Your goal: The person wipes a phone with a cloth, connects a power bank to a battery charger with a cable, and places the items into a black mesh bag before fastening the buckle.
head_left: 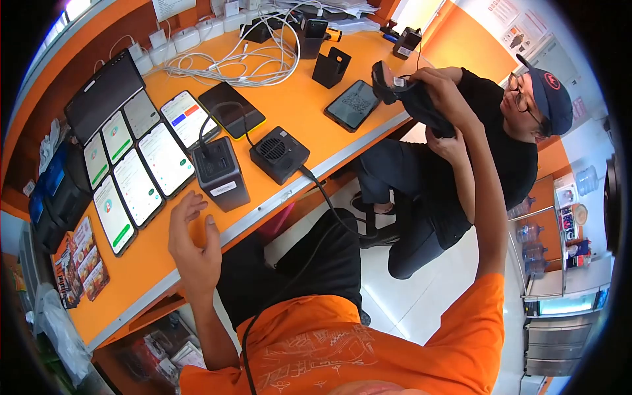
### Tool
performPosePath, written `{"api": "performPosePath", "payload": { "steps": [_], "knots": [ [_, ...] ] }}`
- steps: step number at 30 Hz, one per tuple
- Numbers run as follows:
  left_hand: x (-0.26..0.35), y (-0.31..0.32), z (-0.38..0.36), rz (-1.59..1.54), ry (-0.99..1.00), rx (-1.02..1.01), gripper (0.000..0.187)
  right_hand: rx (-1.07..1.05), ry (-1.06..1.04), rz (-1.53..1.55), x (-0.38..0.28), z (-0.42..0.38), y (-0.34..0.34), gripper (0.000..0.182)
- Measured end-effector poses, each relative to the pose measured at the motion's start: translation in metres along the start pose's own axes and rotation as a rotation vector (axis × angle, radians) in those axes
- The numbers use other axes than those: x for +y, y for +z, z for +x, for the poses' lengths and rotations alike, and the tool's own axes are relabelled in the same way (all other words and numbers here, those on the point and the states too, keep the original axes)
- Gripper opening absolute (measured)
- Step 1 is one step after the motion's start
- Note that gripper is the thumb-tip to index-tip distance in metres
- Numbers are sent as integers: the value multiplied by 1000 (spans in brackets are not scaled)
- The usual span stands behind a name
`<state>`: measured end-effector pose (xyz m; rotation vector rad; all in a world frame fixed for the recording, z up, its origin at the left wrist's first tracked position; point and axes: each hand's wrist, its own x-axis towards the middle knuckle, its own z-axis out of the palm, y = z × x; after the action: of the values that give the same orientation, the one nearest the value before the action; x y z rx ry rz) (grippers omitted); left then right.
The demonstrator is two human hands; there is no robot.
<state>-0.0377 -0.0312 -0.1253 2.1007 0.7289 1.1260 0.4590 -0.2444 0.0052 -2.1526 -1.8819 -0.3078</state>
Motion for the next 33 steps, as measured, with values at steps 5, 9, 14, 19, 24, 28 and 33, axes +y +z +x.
{"api": "performPosePath", "payload": {
  "steps": [5,9,14,19,24,28,33],
  "knots": [
    [1,-2,0,10,6,-5,43,-7,-76,-63,-3,5,9,31],
    [2,-3,0,11,1,-14,43,-29,-97,-134,0,9,12,27],
    [2,-3,1,11,9,-10,42,-40,-31,-141,-8,5,14,26],
    [1,-1,0,25,10,-10,42,-43,27,-106,-10,0,15,27],
    [1,-2,0,27,6,-10,42,-55,58,-130,-16,-2,15,28],
    [0,-2,0,37,7,-14,42,-41,77,-131,-19,-4,14,28],
    [1,-1,0,44,0,-18,43,-30,15,-111,-19,-4,7,27]
  ]
}}
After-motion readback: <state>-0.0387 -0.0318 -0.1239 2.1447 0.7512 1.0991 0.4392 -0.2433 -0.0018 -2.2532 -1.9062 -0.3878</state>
